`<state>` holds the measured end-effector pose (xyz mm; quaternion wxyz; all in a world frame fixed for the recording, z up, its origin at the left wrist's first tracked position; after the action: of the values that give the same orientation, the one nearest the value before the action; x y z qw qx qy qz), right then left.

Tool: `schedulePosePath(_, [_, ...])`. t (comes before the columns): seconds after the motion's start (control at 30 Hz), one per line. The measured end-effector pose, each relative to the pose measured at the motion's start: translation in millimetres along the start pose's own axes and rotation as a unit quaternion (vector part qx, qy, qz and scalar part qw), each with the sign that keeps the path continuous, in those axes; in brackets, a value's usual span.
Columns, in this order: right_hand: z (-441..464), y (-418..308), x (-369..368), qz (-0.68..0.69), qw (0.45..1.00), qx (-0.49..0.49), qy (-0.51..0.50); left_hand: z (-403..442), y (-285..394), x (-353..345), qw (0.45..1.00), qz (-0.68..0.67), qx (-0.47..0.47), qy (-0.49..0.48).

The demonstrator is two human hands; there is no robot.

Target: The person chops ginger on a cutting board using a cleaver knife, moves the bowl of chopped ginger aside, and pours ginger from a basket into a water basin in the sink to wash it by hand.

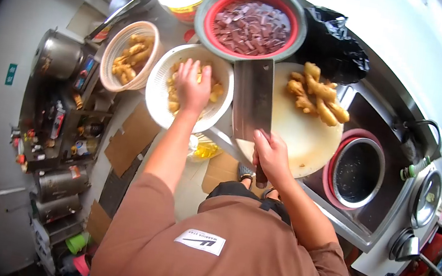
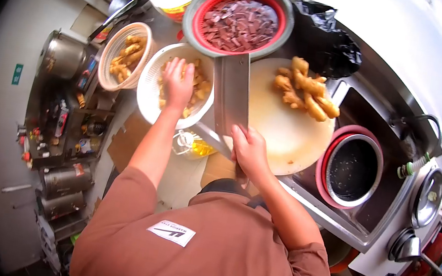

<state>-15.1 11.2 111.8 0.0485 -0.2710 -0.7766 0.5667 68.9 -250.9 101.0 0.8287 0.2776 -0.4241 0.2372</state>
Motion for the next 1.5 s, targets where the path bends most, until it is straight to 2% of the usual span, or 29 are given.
schedulePosePath(0.07, [-27.7, 8.0, 32.0, -0.010, 0.997, -0.003, 0.075, 5.1, 49.4, 30.3, 0.989, -0.138, -0.044, 0.015])
schedulePosePath(0.1, [-45.0, 10.5, 47.7, -0.033, 0.994, 0.004, 0.105, 3.1, 78.1, 30.3, 0.967, -0.249, -0.059, -0.006])
schedulePosePath(0.2, [-93.4, 23.8, 90.5, -0.034, 0.980, 0.005, 0.198, -15.8, 160.2, -12.1, 0.889, -0.384, -0.154, -0.195])
schedulePosePath(0.23, [-107.8, 20.9, 99.0, -0.022, 0.975, 0.013, 0.222, -20.8, 184.3, -26.5, 0.889, -0.369, -0.182, -0.202])
schedulePosePath(0.27, [-121.5, 24.5, 109.2, -0.021, 0.971, 0.010, 0.239, -24.8, 204.7, -45.7, 0.877, -0.371, -0.180, -0.248])
schedulePosePath(0.4, [-165.8, 34.2, 131.2, -0.010, 0.958, 0.028, 0.284, -10.5, 270.4, -107.6, 0.903, -0.186, -0.248, -0.296])
schedulePosePath(0.53, [-193.8, 51.2, 143.1, 0.047, 0.945, 0.019, 0.323, 17.9, 297.4, -141.2, 0.858, -0.034, -0.300, -0.415])
schedulePosePath(0.67, [-211.9, 66.9, 159.8, 0.066, 0.941, 0.022, 0.330, 19.5, 297.6, -130.8, 0.859, -0.065, -0.401, -0.311])
schedulePosePath(0.73, [-211.3, 64.4, 166.1, 0.081, 0.943, 0.036, 0.321, 14.9, 297.2, -95.2, 0.866, -0.062, -0.407, -0.282])
schedulePosePath(0.83, [-211.0, 62.9, 180.4, 0.078, 0.952, 0.029, 0.295, -14.4, 274.4, -45.0, 0.909, -0.089, -0.346, -0.216])
schedulePosePath(0.9, [-202.1, 49.8, 181.0, 0.061, 0.960, 0.018, 0.272, -51.5, 244.3, -23.1, 0.933, -0.126, -0.189, -0.280])
schedulePosePath(0.93, [-193.6, 48.0, 182.7, 0.064, 0.963, 0.020, 0.260, -72.2, 236.7, -15.6, 0.936, -0.116, -0.184, -0.277])
schedulePosePath(1.0, [-179.0, 42.0, 184.1, 0.000, 0.977, 0.030, 0.212, -109.8, 198.4, -19.7, 0.954, -0.073, 0.035, -0.289])
schedulePosePath(1.03, [-172.0, 36.9, 183.0, -0.068, 0.980, 0.034, 0.183, -120.5, 194.5, -21.4, 0.955, -0.068, 0.046, -0.286])
schedulePosePath(1.1, [-157.0, 31.6, 174.6, -0.103, 0.984, 0.037, 0.139, -149.4, 172.9, -31.5, 0.922, -0.082, 0.167, -0.341])
schedulePosePath(1.13, [-149.3, 26.5, 170.1, -0.139, 0.983, 0.043, 0.107, -156.6, 171.3, -31.7, 0.926, -0.157, 0.139, -0.314])
schedulePosePath(1.2, [-135.8, 21.4, 159.5, -0.131, 0.988, 0.044, 0.070, -172.0, 168.2, -26.7, 0.926, -0.204, 0.123, -0.292])
schedulePosePath(1.3, [-120.4, 12.1, 143.6, -0.196, 0.978, -0.043, 0.048, -191.2, 161.2, -9.1, 0.938, -0.129, 0.143, -0.288])
schedulePosePath(1.33, [-115.4, 15.2, 141.2, -0.202, 0.977, -0.044, 0.044, -195.2, 157.9, -8.3, 0.938, -0.131, 0.148, -0.285])
schedulePosePath(1.4, [-106.9, 13.1, 132.7, -0.357, 0.933, -0.016, 0.048, -208.1, 151.0, -14.8, 0.892, -0.217, 0.191, -0.347])
schedulePosePath(1.47, [-102.5, 3.7, 125.6, -0.382, 0.923, -0.035, 0.034, -204.3, 151.3, -21.8, 0.881, -0.241, 0.214, -0.346])
schedulePosePath(1.5, [-101.7, -6.5, 119.0, -0.425, 0.905, 0.008, 0.038, -202.2, 152.1, -25.0, 0.868, -0.261, 0.235, -0.350])
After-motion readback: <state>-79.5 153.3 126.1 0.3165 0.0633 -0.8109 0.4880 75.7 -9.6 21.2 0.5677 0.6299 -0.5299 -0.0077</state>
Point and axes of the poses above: each hand's wrist, its own z-axis towards the middle knuckle, its own x-axis out of the back of the hand, y = z × x, the point moved 6 cm from there along z, towards the middle knuckle, and after that the axes turned 11 degrees about -y, right-handed, at the moved point
